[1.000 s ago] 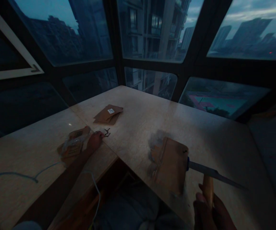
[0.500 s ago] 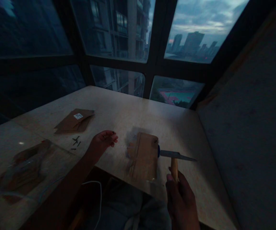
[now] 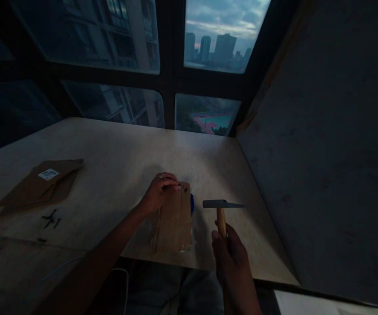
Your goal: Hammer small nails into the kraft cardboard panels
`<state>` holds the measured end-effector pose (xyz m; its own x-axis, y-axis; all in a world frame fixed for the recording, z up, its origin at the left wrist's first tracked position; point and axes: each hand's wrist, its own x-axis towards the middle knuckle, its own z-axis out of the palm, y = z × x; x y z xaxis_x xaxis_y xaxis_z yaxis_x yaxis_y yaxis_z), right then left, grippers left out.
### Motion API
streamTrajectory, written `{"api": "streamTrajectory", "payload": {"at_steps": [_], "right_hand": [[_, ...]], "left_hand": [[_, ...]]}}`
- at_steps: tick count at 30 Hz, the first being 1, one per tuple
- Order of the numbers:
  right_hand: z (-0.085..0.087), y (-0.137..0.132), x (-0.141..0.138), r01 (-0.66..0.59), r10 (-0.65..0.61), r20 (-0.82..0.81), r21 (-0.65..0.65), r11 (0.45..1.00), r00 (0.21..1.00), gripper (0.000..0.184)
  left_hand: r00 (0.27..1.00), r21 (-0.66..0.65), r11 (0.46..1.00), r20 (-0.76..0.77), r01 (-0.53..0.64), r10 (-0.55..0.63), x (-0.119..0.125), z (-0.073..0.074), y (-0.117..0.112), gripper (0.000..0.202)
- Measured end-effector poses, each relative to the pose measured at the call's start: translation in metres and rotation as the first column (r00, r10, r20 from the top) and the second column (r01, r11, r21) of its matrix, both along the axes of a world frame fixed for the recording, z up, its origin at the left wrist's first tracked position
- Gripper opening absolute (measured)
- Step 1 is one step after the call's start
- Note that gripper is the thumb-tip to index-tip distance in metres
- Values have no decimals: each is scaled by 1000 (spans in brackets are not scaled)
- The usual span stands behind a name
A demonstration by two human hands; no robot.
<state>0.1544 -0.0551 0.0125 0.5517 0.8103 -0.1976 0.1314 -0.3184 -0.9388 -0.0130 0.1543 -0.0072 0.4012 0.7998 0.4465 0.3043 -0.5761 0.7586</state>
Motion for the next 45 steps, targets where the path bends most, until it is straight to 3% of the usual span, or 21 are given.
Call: {"api": "streamTrajectory", "payload": {"at_steps": [8,14,22,29,32,37,40,45], "right_hand": [[-6,18,3,-144,144,1,-12,989,990,48],[-6,31,-8,-196,192,133,12,981,972,45],[-19,32,-27,-138,136,95,14,990,986,46],[-26,34,-26,-100,94,104,53,994,990,42],[-16,35,-17,-96,87,195,41,994,977,37],[24,40,-2,-185,158,245,91,979,957,43],[42,48,-2,-271,212,372,114,956,904,47],[36,74,-2,-451,425,474,-65,890,771,43]], "left_hand": [[999,-60,998,-39,-10,7,2,-15,3,10],[995,-85,995,-90,-58,50,5,-16,-1,14],[988,-72,996,-147,-53,42,4,-16,-3,13],[987,-60,998,-162,-28,18,2,-16,-2,10],[985,-45,999,-174,-15,6,1,-13,-3,11],[988,-18,1000,-154,-9,6,0,-13,-4,11],[985,-17,1000,-170,-3,0,0,-14,-4,12],[978,-7,1000,-208,-1,0,1,-14,-4,12]]}}
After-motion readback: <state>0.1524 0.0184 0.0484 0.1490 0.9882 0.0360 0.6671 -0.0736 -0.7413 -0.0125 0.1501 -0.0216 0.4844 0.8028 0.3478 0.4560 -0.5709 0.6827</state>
